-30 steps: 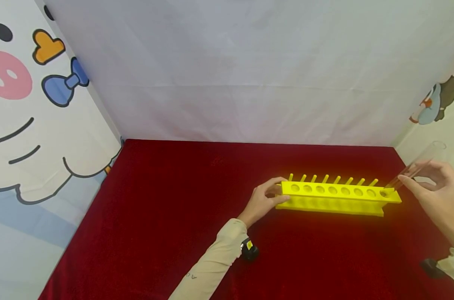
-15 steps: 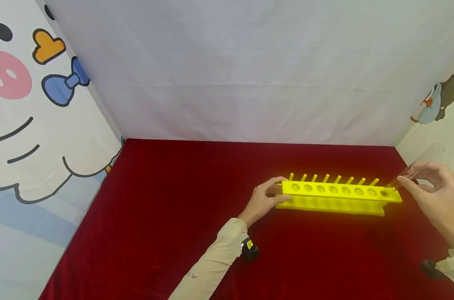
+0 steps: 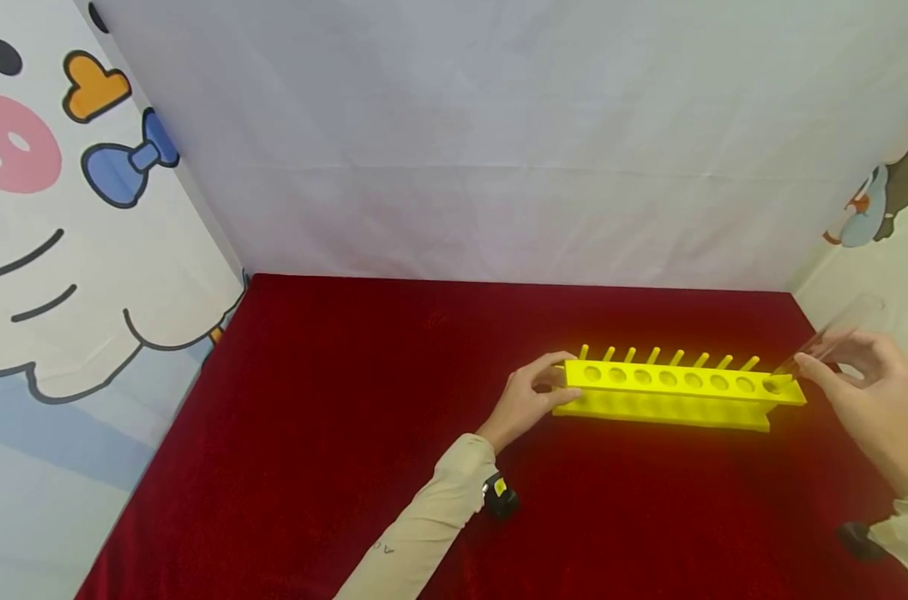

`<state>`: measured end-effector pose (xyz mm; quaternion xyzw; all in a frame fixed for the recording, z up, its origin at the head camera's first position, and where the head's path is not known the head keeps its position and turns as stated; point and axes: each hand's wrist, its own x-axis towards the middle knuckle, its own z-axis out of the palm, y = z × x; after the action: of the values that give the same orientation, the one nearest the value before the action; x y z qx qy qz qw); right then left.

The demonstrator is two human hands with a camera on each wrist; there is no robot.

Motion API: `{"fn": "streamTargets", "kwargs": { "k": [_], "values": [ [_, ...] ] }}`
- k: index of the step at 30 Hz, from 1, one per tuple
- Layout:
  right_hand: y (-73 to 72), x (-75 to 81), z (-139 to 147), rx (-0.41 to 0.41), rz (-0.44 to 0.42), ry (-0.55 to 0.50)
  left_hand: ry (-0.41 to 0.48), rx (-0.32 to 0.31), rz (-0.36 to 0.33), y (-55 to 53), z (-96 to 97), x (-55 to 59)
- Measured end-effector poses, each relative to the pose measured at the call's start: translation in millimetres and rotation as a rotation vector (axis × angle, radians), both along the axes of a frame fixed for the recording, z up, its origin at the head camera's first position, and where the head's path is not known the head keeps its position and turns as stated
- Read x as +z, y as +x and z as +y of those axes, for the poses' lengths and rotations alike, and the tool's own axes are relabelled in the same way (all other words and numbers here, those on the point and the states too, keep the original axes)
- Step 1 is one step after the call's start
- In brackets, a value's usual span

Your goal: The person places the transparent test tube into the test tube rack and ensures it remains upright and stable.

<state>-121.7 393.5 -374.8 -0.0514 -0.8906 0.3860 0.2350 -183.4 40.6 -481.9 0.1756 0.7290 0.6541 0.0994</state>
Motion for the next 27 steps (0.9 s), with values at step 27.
{"fn": "streamTargets", "kwargs": {
  "k": [27],
  "values": [
    [7.5,-6.1,-1.3,-0.043,-0.09,0.046,0.004,-0.003,0.003,1.8,-1.7,0.4]
  ]
}}
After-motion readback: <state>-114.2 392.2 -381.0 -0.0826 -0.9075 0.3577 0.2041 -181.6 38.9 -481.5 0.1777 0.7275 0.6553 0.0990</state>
